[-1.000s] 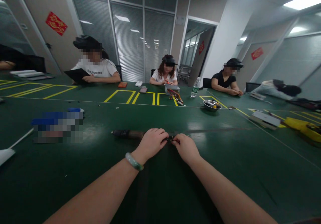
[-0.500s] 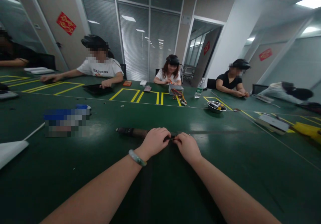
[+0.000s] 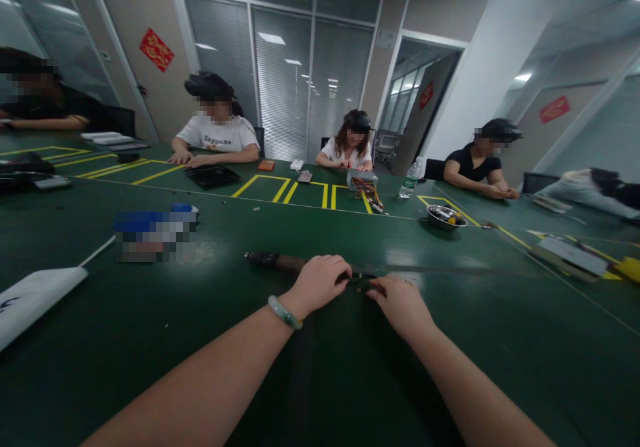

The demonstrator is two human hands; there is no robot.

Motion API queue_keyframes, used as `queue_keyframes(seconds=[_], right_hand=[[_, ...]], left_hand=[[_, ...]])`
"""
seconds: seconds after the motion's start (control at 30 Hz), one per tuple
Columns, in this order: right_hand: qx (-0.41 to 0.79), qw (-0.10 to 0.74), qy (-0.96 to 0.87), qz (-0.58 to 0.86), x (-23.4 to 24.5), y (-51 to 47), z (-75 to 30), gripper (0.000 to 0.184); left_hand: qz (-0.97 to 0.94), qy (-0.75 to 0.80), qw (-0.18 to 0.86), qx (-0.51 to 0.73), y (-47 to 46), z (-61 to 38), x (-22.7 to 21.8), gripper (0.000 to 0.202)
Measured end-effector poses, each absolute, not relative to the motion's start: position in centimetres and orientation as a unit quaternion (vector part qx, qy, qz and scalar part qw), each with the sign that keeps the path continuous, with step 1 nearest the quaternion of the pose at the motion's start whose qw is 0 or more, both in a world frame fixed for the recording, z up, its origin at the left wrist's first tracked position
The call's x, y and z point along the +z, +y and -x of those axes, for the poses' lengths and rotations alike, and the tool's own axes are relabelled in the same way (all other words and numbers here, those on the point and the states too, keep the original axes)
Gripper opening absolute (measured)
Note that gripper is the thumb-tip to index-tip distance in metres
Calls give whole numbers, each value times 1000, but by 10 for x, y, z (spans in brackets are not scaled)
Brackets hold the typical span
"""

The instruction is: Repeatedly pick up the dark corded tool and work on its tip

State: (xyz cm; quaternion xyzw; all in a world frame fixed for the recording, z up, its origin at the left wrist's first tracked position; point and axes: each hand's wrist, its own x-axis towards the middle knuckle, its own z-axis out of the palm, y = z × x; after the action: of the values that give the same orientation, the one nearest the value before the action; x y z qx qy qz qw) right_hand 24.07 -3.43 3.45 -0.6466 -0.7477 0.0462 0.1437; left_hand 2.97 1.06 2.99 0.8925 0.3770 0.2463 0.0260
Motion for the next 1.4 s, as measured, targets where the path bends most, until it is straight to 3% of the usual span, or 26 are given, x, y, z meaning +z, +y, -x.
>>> queue_keyframes(seconds=[0.17, 0.37, 0.83, 1.17, 1.4], right_hand=[[77, 142, -751, 640, 36, -34, -243, 5], [59, 262, -752, 602, 26, -26, -231, 12], [28, 311, -778, 545, 16, -19, -234, 7], [-41, 253, -825, 503, 13, -6, -236, 13], [-9, 191, -852, 488, 11, 5, -238, 14]], left_hand=[[-891, 376, 35, 253, 10, -29, 32, 9], [-890, 378, 34, 252, 10, -29, 32, 8], [-889, 371, 34, 265, 11, -27, 31, 9], [-891, 372, 27, 257, 10, -26, 30, 9], [-895, 374, 15, 243, 10, -24, 31, 11]])
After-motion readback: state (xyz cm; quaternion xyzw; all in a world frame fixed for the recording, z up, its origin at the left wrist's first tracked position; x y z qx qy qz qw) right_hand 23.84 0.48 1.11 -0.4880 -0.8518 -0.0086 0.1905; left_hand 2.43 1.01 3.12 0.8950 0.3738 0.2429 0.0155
